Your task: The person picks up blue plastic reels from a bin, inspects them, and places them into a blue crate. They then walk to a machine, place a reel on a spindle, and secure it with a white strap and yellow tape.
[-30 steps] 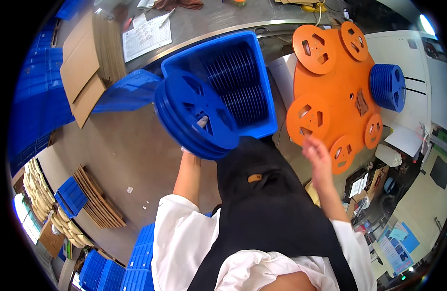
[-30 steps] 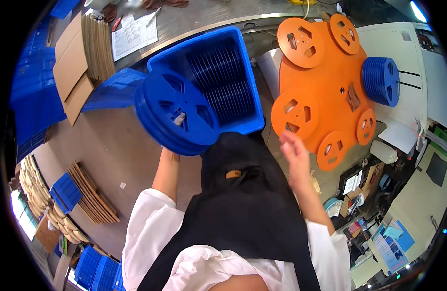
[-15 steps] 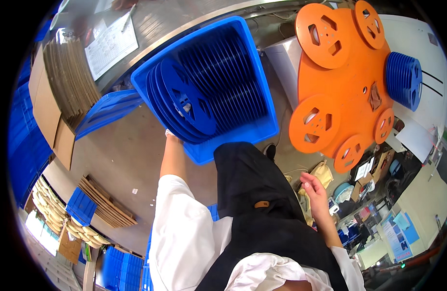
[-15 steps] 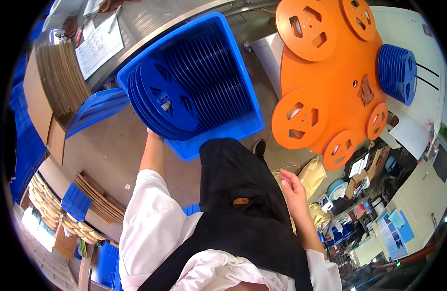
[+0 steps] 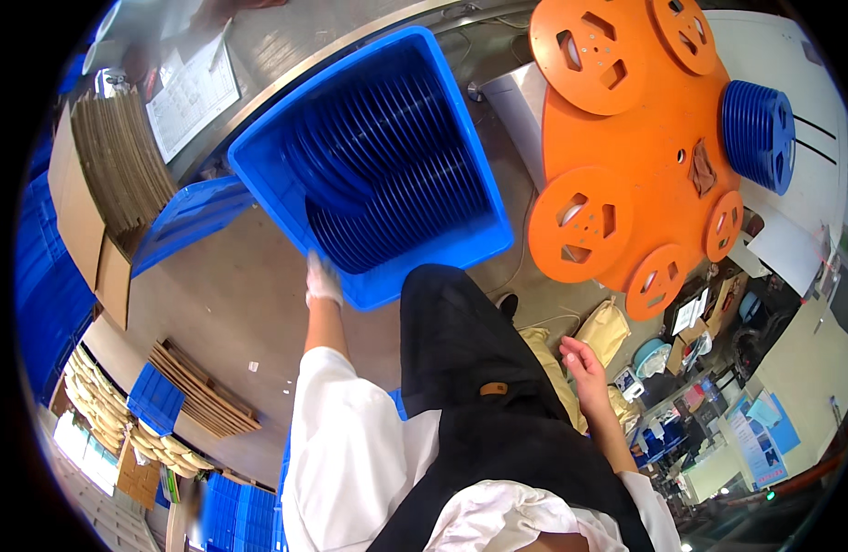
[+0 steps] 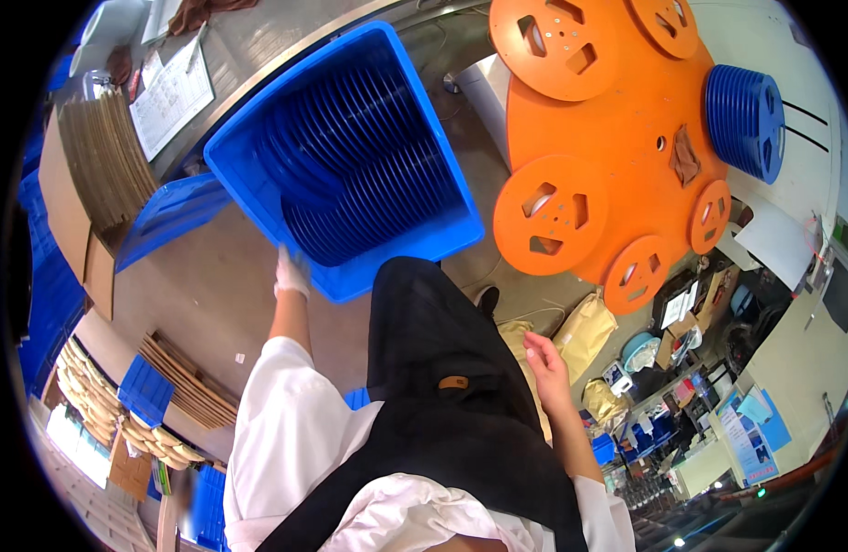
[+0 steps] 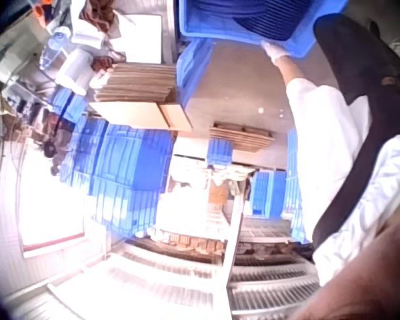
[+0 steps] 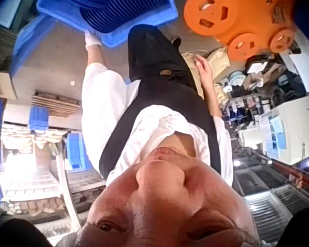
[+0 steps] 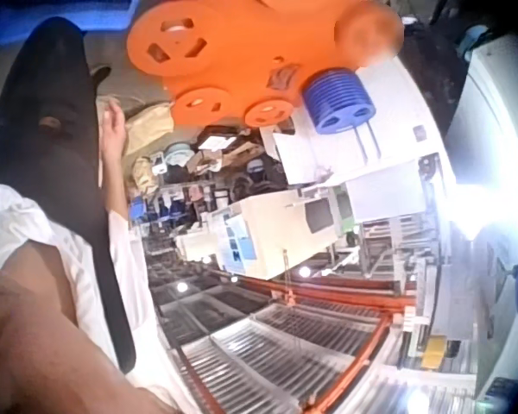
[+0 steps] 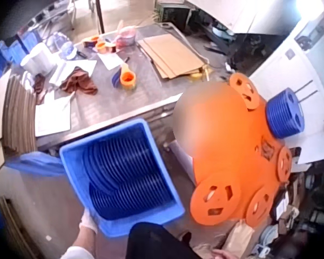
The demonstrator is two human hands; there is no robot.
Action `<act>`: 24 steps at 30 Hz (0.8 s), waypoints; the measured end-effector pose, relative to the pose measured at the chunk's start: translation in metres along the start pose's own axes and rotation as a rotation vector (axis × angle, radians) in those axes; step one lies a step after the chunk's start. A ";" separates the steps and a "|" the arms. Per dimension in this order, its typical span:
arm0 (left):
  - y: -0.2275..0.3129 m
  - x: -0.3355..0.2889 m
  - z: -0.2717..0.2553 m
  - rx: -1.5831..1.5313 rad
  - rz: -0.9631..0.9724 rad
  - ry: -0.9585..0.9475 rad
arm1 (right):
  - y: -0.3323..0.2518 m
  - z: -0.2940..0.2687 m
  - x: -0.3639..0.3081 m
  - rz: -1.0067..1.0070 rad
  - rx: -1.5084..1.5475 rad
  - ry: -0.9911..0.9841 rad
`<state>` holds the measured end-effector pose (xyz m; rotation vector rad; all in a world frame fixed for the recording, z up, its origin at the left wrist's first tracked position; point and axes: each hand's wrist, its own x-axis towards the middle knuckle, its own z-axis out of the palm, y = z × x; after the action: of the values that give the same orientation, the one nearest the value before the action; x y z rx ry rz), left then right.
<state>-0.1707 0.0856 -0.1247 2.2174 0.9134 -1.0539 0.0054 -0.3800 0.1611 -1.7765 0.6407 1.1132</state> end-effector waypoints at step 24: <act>0.332 -0.209 0.183 0.037 0.779 -0.099 | 0.425 -0.335 -0.069 -0.200 0.143 0.382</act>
<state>-0.1041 -0.3248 -0.0055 2.2120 -0.0480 -0.7803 -0.2223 -0.8714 0.1009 -1.8956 0.7288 0.5819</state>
